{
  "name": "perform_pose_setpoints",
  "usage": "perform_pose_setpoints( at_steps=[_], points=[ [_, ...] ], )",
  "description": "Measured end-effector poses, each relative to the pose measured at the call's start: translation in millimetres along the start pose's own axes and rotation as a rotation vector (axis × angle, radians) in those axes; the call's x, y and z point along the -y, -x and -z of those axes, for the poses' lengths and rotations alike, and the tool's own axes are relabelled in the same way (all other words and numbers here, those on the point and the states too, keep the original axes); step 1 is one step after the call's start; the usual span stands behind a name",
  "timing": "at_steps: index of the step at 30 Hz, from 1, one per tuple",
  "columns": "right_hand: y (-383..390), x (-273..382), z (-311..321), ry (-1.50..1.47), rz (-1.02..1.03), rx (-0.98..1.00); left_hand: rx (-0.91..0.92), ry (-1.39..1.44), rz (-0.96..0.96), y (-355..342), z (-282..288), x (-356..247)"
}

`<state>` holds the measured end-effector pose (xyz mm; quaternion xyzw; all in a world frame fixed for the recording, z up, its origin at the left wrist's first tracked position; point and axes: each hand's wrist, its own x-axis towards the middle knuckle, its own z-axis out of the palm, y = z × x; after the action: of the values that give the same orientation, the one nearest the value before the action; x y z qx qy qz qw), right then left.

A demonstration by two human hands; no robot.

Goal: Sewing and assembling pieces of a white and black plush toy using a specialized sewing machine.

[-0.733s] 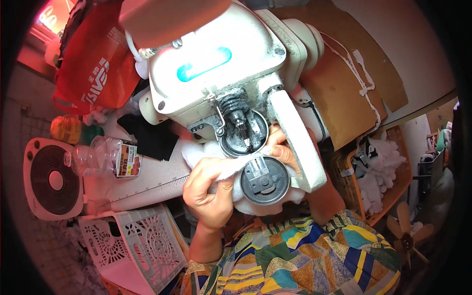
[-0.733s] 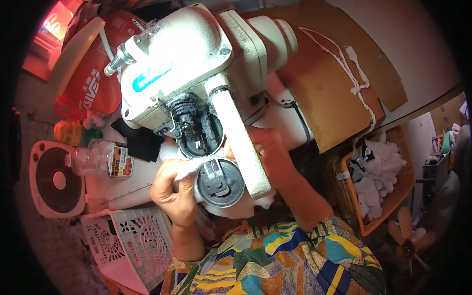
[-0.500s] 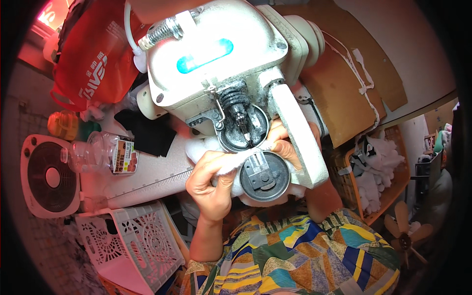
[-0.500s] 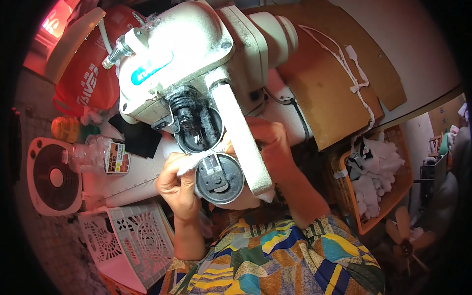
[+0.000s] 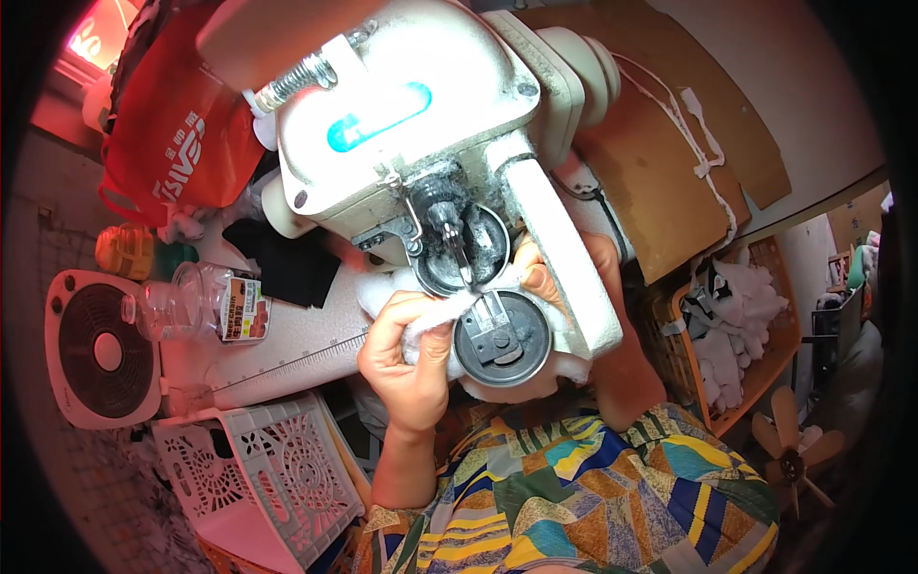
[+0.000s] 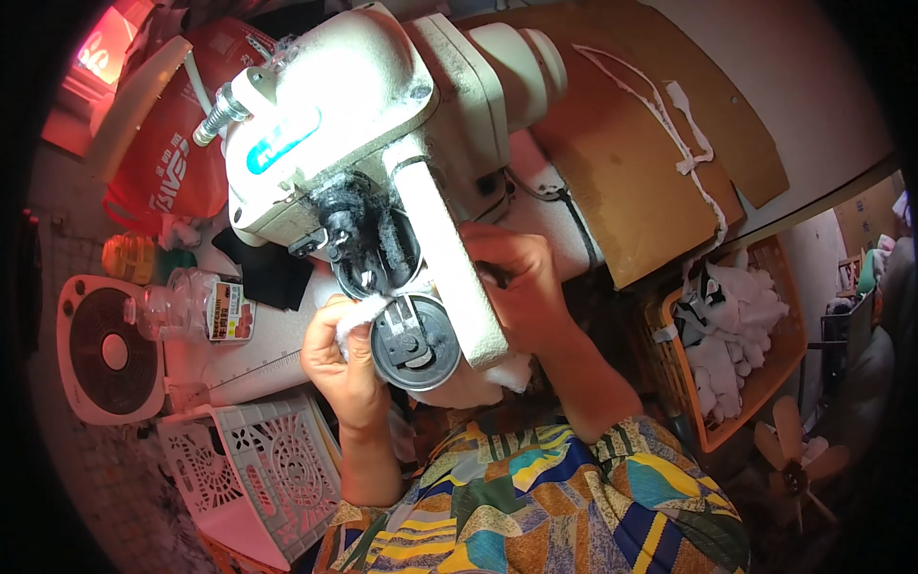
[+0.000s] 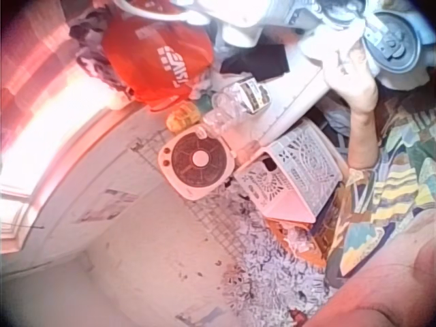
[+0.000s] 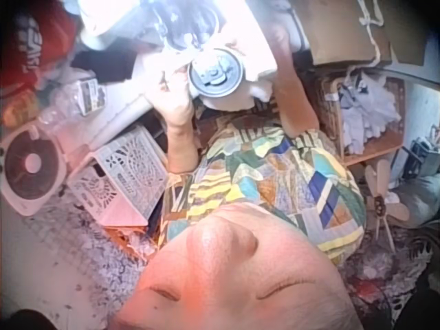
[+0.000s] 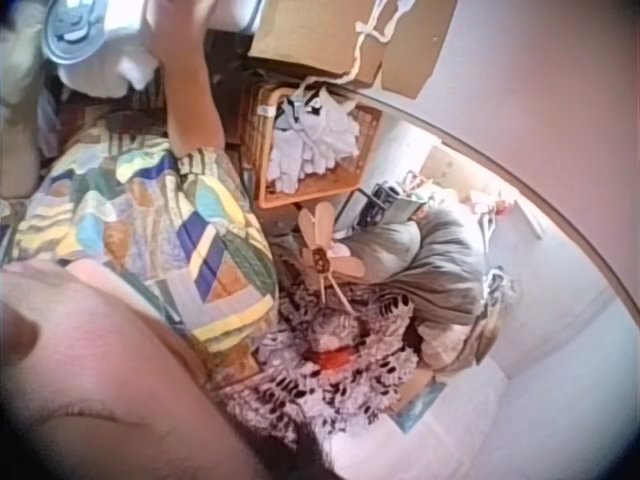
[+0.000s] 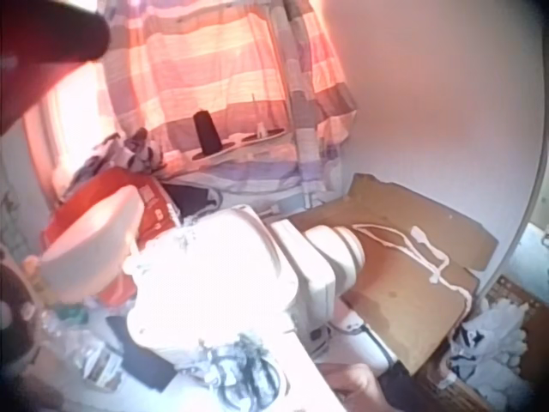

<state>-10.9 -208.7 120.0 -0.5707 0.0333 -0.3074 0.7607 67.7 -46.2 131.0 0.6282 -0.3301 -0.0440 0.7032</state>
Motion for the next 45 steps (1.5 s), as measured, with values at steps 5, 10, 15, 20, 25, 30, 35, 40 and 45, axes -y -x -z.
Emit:
perform_pose_setpoints(
  at_steps=[5, 10, 15, 20, 25, 30, 35, 40, 45],
  points=[
    [2.5, 6.0, 0.7, -0.001, -0.067, -0.059, 0.011, -0.034, 0.001, -0.2, -1.2, -3.5],
    [1.4, -4.3, 6.4, 0.004, -0.030, -0.042, 0.032, -0.020, 0.050, 2.3, 0.0, -4.3],
    [-0.3, -1.4, 9.6, -0.032, -0.072, -0.029, 0.030, -0.074, 0.034, 3.3, 0.4, -2.6],
    [-1.2, 0.3, 11.4, 0.006, -0.062, -0.024, 0.030, -0.058, 0.036, 2.5, -1.4, -3.9],
    [-1.6, -0.7, 11.5, 0.025, -0.048, -0.018, 0.020, -0.049, 0.041, 3.5, -0.8, -4.6],
    [1.0, -2.7, 14.1, 0.004, -0.064, -0.026, -0.075, -0.105, -0.031, 3.2, -2.2, -5.9],
    [10.6, -0.7, 11.5, 0.066, -0.139, -0.023, -0.031, -0.202, -0.206, -5.9, 3.8, -3.1],
    [14.6, -13.2, 11.3, -0.038, -0.080, 0.029, 0.097, -0.205, -0.140, -6.1, 16.0, -1.9],
    [16.3, -15.3, 17.6, -0.151, -0.130, 0.045, -0.152, -0.058, 0.138, 16.7, 13.9, -4.6]
  ],
)
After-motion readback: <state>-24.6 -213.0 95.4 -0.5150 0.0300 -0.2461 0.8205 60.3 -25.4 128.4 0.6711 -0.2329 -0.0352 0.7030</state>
